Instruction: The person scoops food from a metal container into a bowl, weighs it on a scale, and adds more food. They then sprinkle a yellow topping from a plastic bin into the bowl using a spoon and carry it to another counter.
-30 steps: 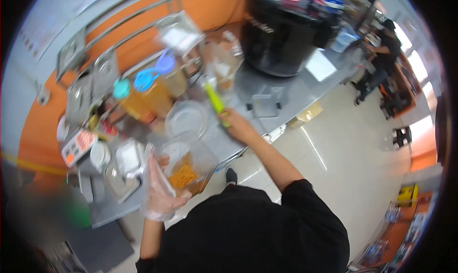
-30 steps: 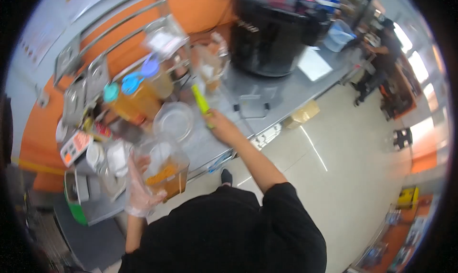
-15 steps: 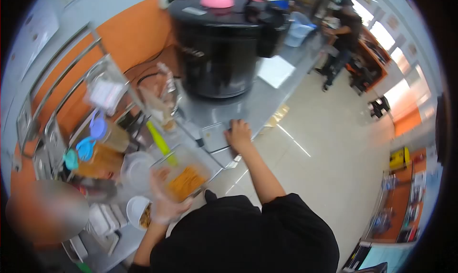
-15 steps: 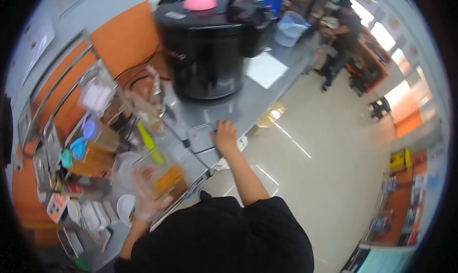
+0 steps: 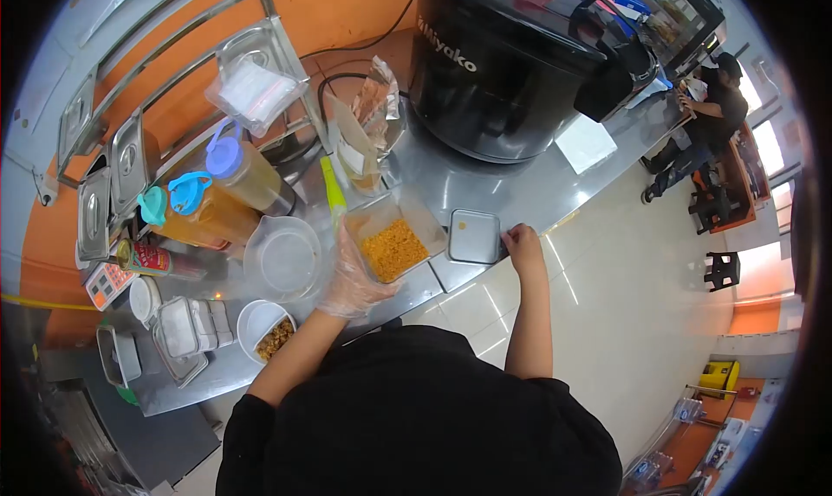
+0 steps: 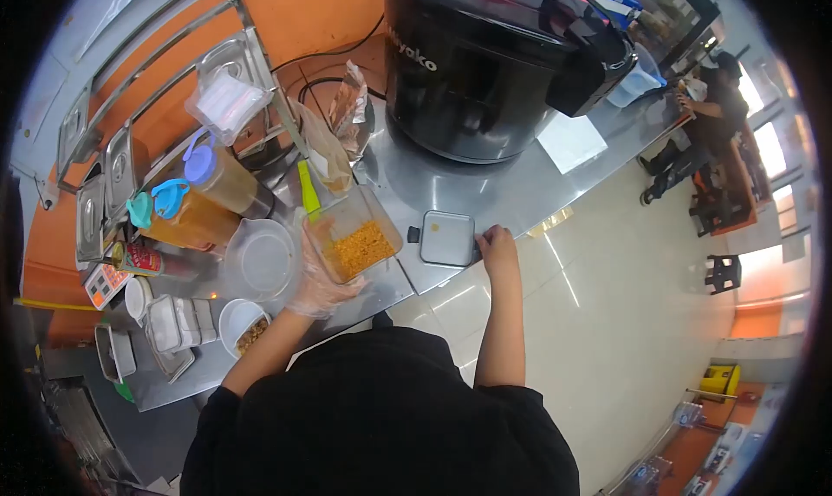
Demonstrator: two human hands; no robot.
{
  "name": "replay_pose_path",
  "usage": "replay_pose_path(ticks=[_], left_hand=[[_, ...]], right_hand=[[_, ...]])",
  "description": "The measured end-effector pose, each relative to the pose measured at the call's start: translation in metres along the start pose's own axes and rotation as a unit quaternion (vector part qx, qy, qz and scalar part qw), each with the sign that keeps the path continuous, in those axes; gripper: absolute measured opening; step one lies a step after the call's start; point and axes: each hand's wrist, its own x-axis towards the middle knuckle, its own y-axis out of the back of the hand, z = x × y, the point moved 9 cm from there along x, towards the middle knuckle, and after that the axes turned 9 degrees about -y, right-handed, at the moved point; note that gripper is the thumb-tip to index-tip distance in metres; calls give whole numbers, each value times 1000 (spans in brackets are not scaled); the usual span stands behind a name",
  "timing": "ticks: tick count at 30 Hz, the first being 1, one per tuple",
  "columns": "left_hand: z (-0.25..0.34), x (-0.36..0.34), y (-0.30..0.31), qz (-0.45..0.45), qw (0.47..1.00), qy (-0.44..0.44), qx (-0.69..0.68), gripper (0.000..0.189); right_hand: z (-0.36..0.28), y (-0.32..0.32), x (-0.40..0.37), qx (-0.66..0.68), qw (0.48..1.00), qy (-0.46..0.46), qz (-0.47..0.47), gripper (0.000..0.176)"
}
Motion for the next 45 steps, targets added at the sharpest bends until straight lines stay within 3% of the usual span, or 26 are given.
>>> replay_pose_path(ticks=[2, 5, 6, 7, 8, 12, 15, 16, 18, 19, 20, 22, 23, 27, 30, 32, 33, 34, 36, 42, 45], left_hand=[[6, 1, 7, -14, 996, -33, 82, 127], [-7, -6, 11, 16, 1000, 14, -12, 126], [-3, -5, 14, 10, 1000, 22, -12, 125], [0, -5, 18, 4, 999, 29, -13, 124], [-2, -5, 21, -24, 998, 2, 61, 123], [-2, -4, 16, 20, 999, 8, -25, 125], [-7, -11, 15, 6, 999, 2, -44, 130], [-13, -11, 15, -5, 999, -20, -31, 130], [-24, -8, 20, -21, 999, -38, -11, 132], [-24, -9, 19, -26, 999, -32, -7, 133], [-24, -8, 19, -23, 999, 2, -46, 132], [-16, -7, 18, -24, 997, 32, -59, 130], [-10, -4, 17, -28, 999, 29, -34, 129], [4, 7, 13, -10, 999, -11, -51, 125], [18, 6, 12, 4, 1000, -10, 0, 121], [14, -3, 17, -13, 992, -57, 116, 115], [5, -5, 16, -27, 982, -99, 159, 112], [-3, -6, 19, -40, 977, -110, 177, 107], [-21, -10, 19, -78, 973, -90, 196, 96], [-96, -40, 17, -240, 913, 18, 329, 65], [-117, -51, 15, -295, 872, 32, 389, 55]], right_hand=[[8, -2, -4, 4, 1000, -19, -25, 22], [20, -5, -3, 52, 993, -81, -63, 22], [23, -9, -1, 127, 988, -61, -71, 12], [4, -1, -7, 297, 939, -120, -129, 3], [2, -2, 0, 360, 909, -148, -147, 7], [-80, 70, 7, 468, 880, -57, -48, 11], [-155, 129, -14, 481, 863, 114, 98, 8], [-187, 139, -32, 410, 872, 228, 137, 14], [-239, 139, -76, 264, 827, 449, 211, 27], [-253, 111, -98, 151, 796, 555, 189, 29], [-262, 94, -113, 129, 763, 613, 158, 28], [-273, 67, -145, 79, 682, 718, 114, 27], [-268, 51, -151, 38, 670, 735, 93, 30], [-268, 50, -151, 77, 718, 690, 51, 29], [-267, 46, -147, 145, 738, 659, 5, 29], [-269, 33, -146, 188, 749, 635, 5, 29], [-275, -8, -142, 123, 789, 569, -196, 28], [-269, 10, -156, 230, 728, 645, -41, 25], [-274, 13, -169, 276, 692, 667, -12, 24], [-281, 36, -180, 196, 748, 634, -31, 26], [-277, 47, -172, 196, 749, 632, -41, 28]])
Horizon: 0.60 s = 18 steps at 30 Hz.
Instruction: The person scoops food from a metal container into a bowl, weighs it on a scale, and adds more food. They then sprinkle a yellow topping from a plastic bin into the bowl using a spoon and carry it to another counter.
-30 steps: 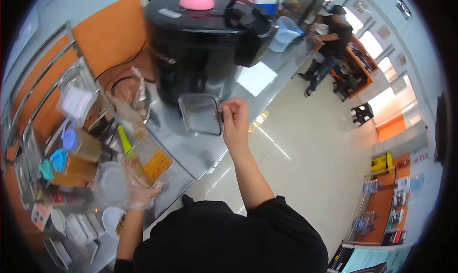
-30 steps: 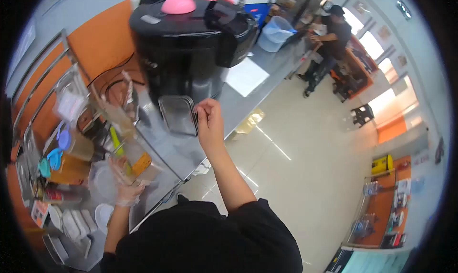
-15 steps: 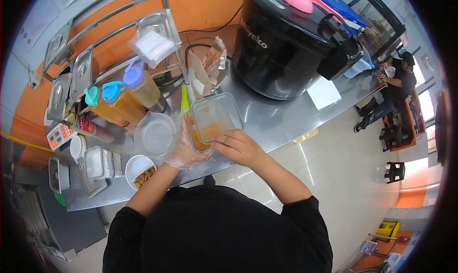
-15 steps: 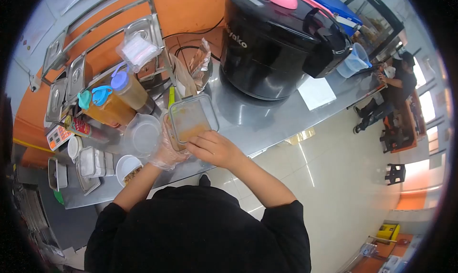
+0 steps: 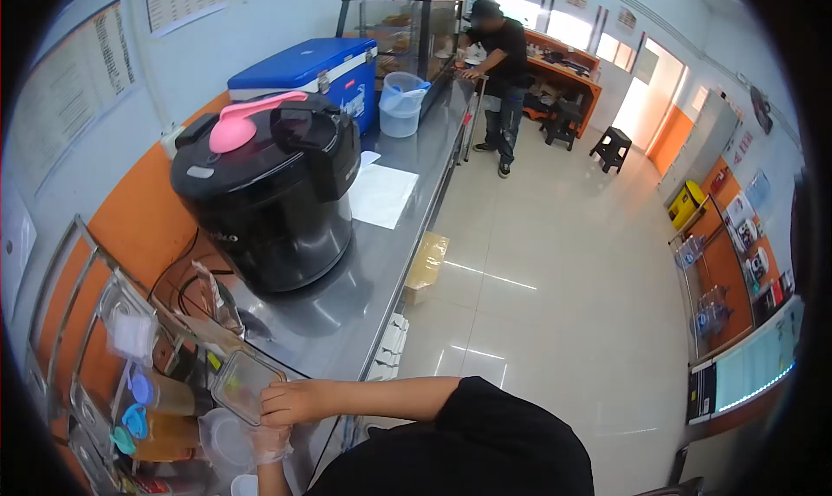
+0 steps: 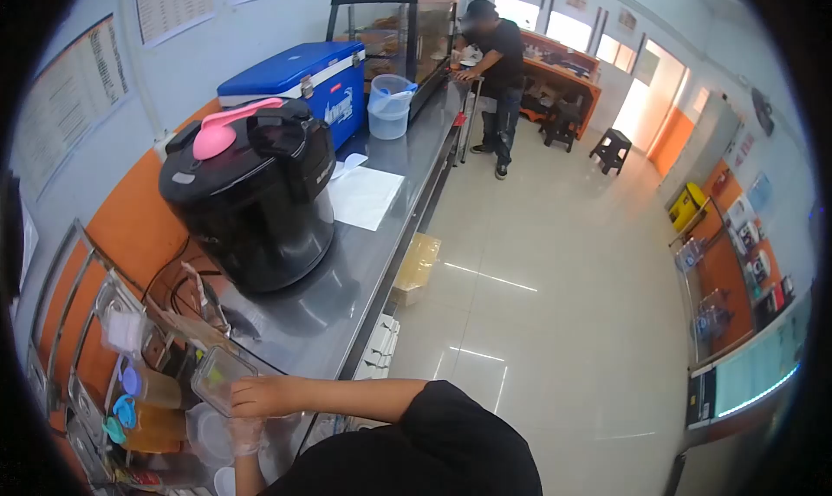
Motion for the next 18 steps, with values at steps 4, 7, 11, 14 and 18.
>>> replay_pose_path(ticks=[4, 7, 11, 14, 18], left_hand=[[1, 6, 2, 18, 989, -73, 128, 54], [10, 8, 23, 56, 979, -109, 162, 53], [48, 0, 81, 175, 969, -36, -169, 65], [19, 2, 51, 125, 942, -34, -308, 66], [26, -1, 31, -49, 963, -85, -252, 59]], right_hand=[[6, -7, 4, 32, 998, -17, -48, 31], [15, -12, 23, 58, 984, -91, -141, 41], [42, 3, 47, -93, 986, -136, 28, 57], [73, -32, 40, -132, 977, -168, -16, 64], [66, -32, 48, -98, 967, -206, -114, 61]])
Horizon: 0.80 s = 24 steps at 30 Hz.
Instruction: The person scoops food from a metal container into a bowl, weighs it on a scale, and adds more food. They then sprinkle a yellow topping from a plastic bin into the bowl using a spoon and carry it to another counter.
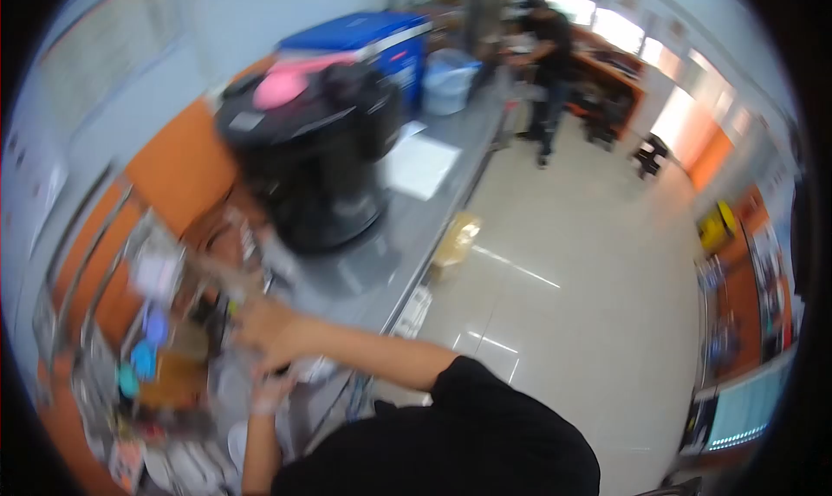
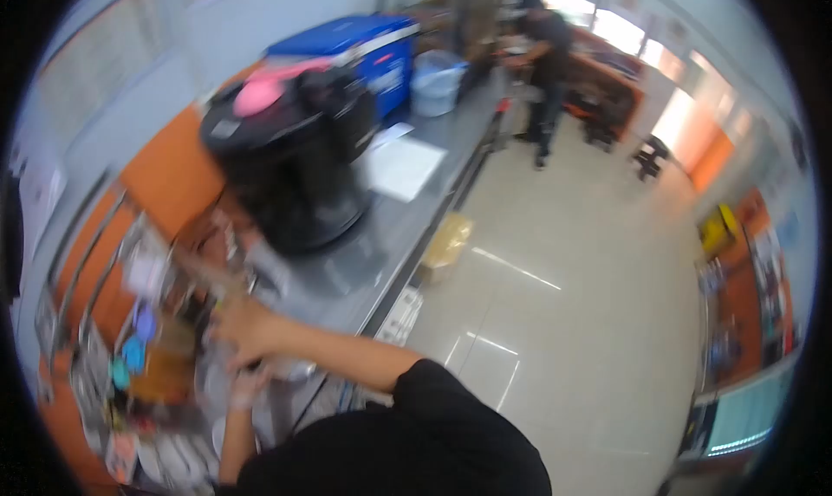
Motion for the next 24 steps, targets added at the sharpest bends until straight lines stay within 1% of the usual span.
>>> replay_pose_path(ticks=[1, 2, 3, 4, 5, 7, 9, 10, 13, 14, 16, 17, 18, 20, 21, 22, 23, 24], left_hand=[[10, 12, 5, 1, 1000, -5, 18, 68], [19, 17, 14, 36, 999, -8, 25, 79], [32, 20, 26, 85, 996, -11, 31, 90], [57, 19, 43, 166, 986, -30, 20, 100], [84, 16, 58, 245, 968, -51, 12, 110], [79, 15, 58, 232, 972, -42, -4, 115], [79, 13, 62, 240, 969, -46, -29, 119], [79, 13, 65, 247, 966, -53, -45, 120], [71, 3, 70, 276, 959, -57, 0, 120], [78, 2, 76, 275, 958, -81, 6, 121], [91, -19, 84, 253, 967, -25, 19, 121], [97, -33, 90, 239, 971, -1, 28, 121], [111, -53, 100, 264, 961, -38, 75, 111], [112, -101, 109, 257, 964, -61, -32, 96], [113, -130, 115, 253, 961, -75, -85, 89], [111, -161, 113, 236, 948, -32, -212, 77], [108, -194, 107, 216, 917, 10, -335, 66], [107, -222, 103, 170, 920, 19, -353, 60]], right_hand=[[-2, 2, 2, 10, 1000, -1, -29, 61], [0, 7, 0, 17, 1000, 4, -12, 60], [8, 6, 4, -25, 998, -9, -60, 61], [17, 7, 4, -65, 998, -9, -5, 64], [20, 6, 5, -100, 995, -10, -22, 67], [16, 3, 7, -73, 997, 36, -14, 67], [13, 5, 10, -79, 995, -10, -52, 67], [10, 5, 13, -72, 996, -10, -56, 65], [7, -2, 19, -61, 996, -27, -52, 57], [12, -6, 19, -59, 996, -42, -44, 54], [-1, 5, 18, -136, 989, -57, 1, 49], [-17, 19, 15, -134, 989, -42, 50, 46], [-36, 36, 4, -121, 985, -3, 121, 36], [-61, 51, -37, -7, 965, 50, 257, 21], [-65, 36, -57, 48, 967, 23, 249, 17], [-69, 14, -76, 103, 965, -4, 243, 17], [-80, -16, -81, 159, 965, -30, 207, 12], [-98, -48, -76, 168, 975, -60, 134, 6]])
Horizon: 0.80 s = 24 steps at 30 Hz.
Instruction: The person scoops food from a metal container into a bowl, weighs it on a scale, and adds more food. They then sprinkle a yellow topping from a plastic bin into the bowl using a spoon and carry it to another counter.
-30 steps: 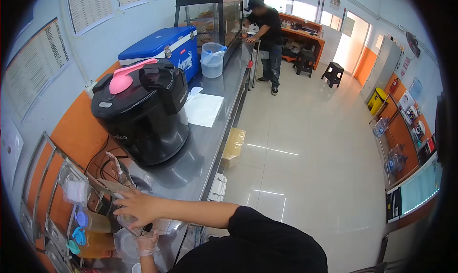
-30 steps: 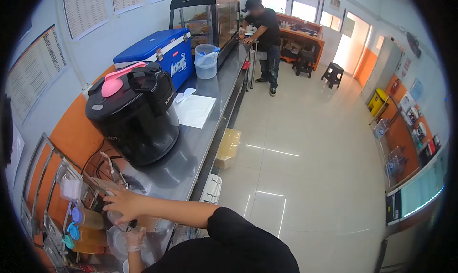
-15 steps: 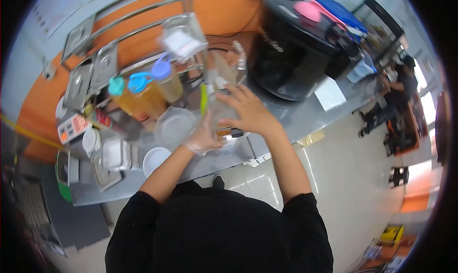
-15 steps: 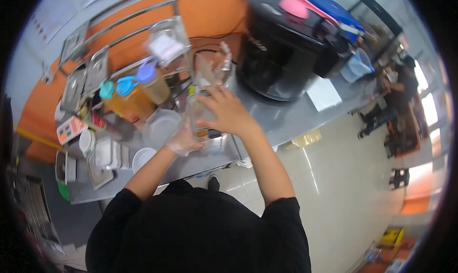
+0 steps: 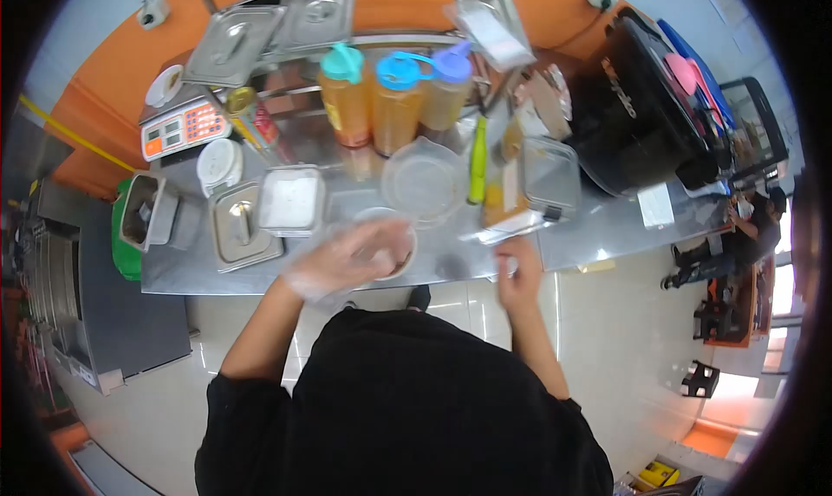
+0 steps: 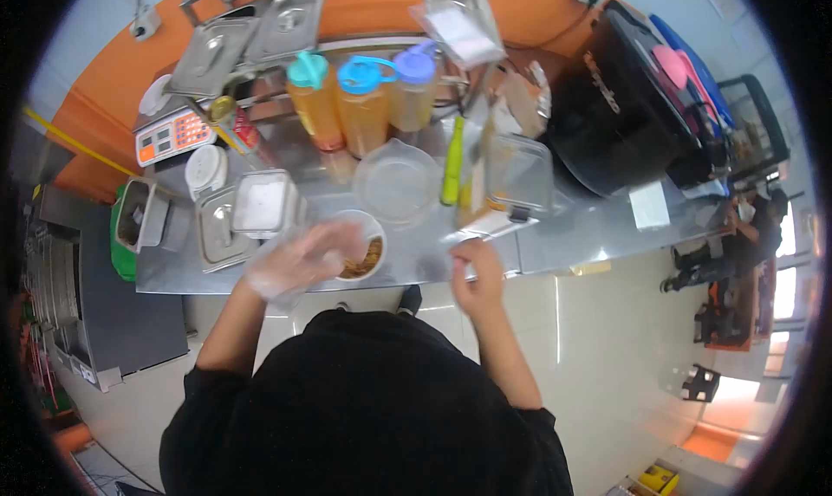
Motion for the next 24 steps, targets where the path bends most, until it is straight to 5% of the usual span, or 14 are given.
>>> replay_pose_path(ticks=[1, 3, 5, 7, 11, 17, 21, 24], left_hand=[[0, -29, 9, -34, 999, 27, -10, 53], [-9, -91, 36, -24, 995, 92, -3, 48], [-10, -153, 67, 34, 989, 142, 13, 44], [-7, -211, 99, 123, 976, 174, 32, 40], [2, -296, 177, 309, 948, 66, 47, 34], [30, -356, 266, 552, 823, 51, 123, 27], [14, -347, 284, 575, 810, 26, 113, 25], [-11, -287, 271, 433, 808, 187, 354, 24]], right_hand=[[19, -42, -10, 37, 984, -145, -99, 11], [52, -101, -37, 96, 949, -265, -141, 23], [92, -145, -84, 182, 858, -442, -186, 28], [103, -154, -92, 116, 886, -415, -171, 31], [99, -153, -90, 94, 880, -443, -144, 37], [98, -162, -102, 87, 877, -463, -97, 39], [90, -169, -103, 90, 873, -474, -67, 37], [89, -169, -102, 121, 856, -502, -30, 34]])
